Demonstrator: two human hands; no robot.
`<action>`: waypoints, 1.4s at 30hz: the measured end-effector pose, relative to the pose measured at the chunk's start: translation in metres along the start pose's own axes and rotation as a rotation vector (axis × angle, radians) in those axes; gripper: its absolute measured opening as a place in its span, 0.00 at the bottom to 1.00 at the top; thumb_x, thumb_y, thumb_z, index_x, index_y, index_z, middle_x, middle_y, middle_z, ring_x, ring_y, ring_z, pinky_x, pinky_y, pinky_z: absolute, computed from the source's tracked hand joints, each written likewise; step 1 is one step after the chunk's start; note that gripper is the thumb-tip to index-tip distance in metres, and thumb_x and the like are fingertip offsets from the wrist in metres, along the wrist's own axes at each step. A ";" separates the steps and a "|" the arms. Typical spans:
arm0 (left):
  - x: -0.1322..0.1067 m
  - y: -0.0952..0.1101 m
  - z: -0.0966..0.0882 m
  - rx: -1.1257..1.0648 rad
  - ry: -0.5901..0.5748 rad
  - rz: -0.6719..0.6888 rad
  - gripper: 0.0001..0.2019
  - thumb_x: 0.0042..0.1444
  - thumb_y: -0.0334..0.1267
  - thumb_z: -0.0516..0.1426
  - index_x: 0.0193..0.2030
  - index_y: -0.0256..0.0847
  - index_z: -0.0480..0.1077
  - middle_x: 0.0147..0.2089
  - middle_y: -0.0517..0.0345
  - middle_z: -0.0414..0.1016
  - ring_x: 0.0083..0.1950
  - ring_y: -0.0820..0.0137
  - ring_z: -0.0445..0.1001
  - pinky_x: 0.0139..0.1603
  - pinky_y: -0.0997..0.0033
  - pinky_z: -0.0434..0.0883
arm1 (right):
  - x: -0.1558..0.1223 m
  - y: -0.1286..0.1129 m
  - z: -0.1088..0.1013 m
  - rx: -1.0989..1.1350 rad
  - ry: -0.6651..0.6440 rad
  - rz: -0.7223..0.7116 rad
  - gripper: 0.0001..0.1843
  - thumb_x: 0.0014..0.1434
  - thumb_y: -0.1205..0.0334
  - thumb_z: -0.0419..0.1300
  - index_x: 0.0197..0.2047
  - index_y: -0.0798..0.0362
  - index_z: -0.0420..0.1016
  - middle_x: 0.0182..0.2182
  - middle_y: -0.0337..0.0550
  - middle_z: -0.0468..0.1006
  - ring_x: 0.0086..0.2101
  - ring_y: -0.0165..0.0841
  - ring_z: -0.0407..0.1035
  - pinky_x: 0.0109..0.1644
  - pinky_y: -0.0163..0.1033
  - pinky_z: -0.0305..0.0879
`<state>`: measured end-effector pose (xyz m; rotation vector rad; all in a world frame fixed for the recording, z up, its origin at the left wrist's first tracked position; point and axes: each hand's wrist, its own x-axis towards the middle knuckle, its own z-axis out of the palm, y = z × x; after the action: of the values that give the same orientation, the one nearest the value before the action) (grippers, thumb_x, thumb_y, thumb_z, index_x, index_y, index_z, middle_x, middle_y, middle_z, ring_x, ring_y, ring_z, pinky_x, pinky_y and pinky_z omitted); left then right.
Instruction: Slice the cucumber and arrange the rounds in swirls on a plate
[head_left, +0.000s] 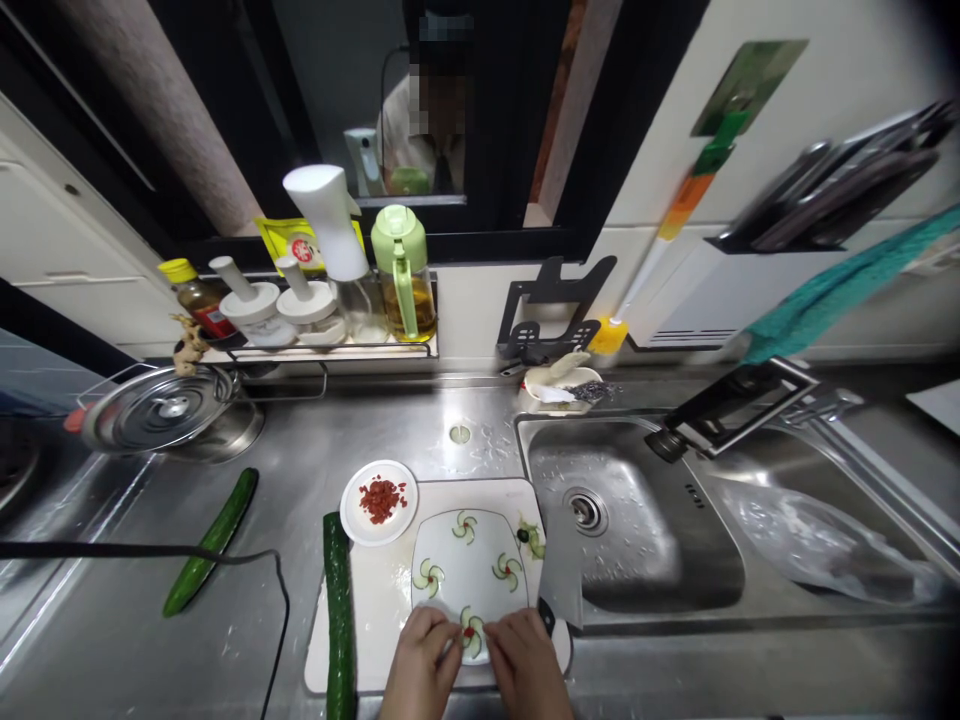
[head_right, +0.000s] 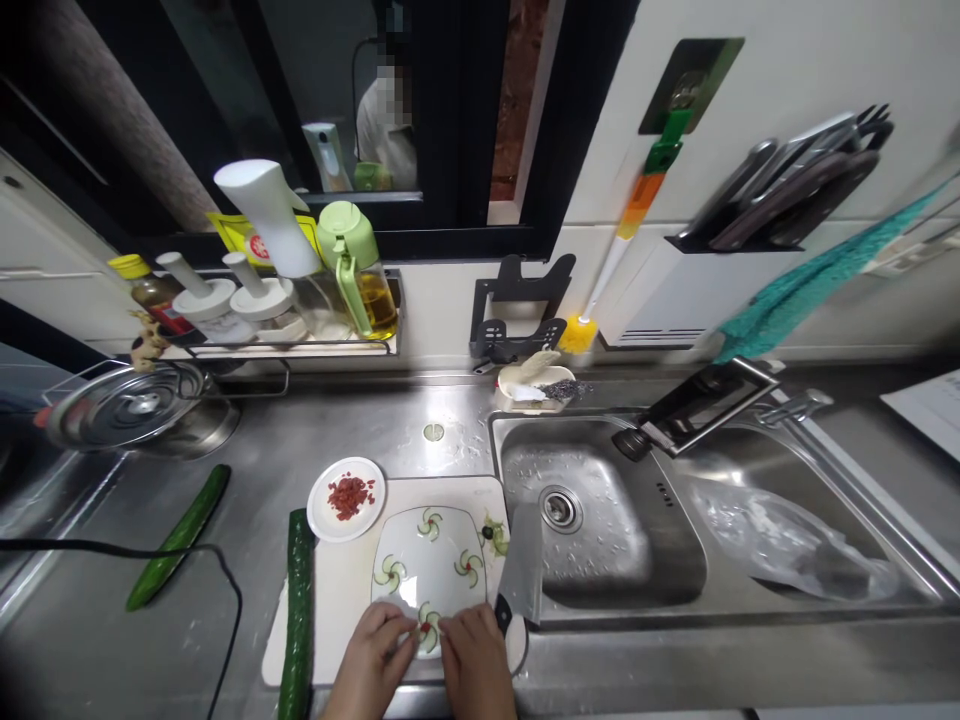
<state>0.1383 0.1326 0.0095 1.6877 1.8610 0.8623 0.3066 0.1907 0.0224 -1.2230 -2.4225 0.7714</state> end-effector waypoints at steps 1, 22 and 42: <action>-0.001 -0.001 -0.001 -0.010 0.013 -0.003 0.10 0.58 0.37 0.52 0.37 0.41 0.75 0.34 0.52 0.72 0.38 0.68 0.72 0.39 0.68 0.73 | -0.001 0.001 -0.002 0.011 0.008 0.007 0.09 0.58 0.69 0.53 0.39 0.49 0.72 0.31 0.41 0.73 0.36 0.36 0.65 0.40 0.41 0.62; -0.002 -0.028 -0.014 -0.257 -0.028 -0.701 0.18 0.50 0.44 0.54 0.46 0.38 0.66 0.28 0.61 0.72 0.30 0.71 0.74 0.35 0.74 0.68 | 0.007 0.035 -0.002 -0.027 0.090 0.393 0.25 0.54 0.65 0.48 0.55 0.59 0.66 0.44 0.53 0.76 0.43 0.45 0.68 0.48 0.48 0.64; 0.011 -0.016 -0.028 -0.500 0.092 -0.758 0.21 0.42 0.49 0.60 0.41 0.39 0.68 0.27 0.59 0.76 0.34 0.66 0.77 0.38 0.70 0.71 | 0.027 0.027 -0.025 0.243 0.152 0.489 0.21 0.49 0.60 0.49 0.44 0.54 0.75 0.34 0.49 0.79 0.36 0.43 0.71 0.42 0.46 0.65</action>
<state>0.1057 0.1396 0.0174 0.5758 1.9064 0.9552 0.3204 0.2342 0.0272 -1.7206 -1.8599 1.0254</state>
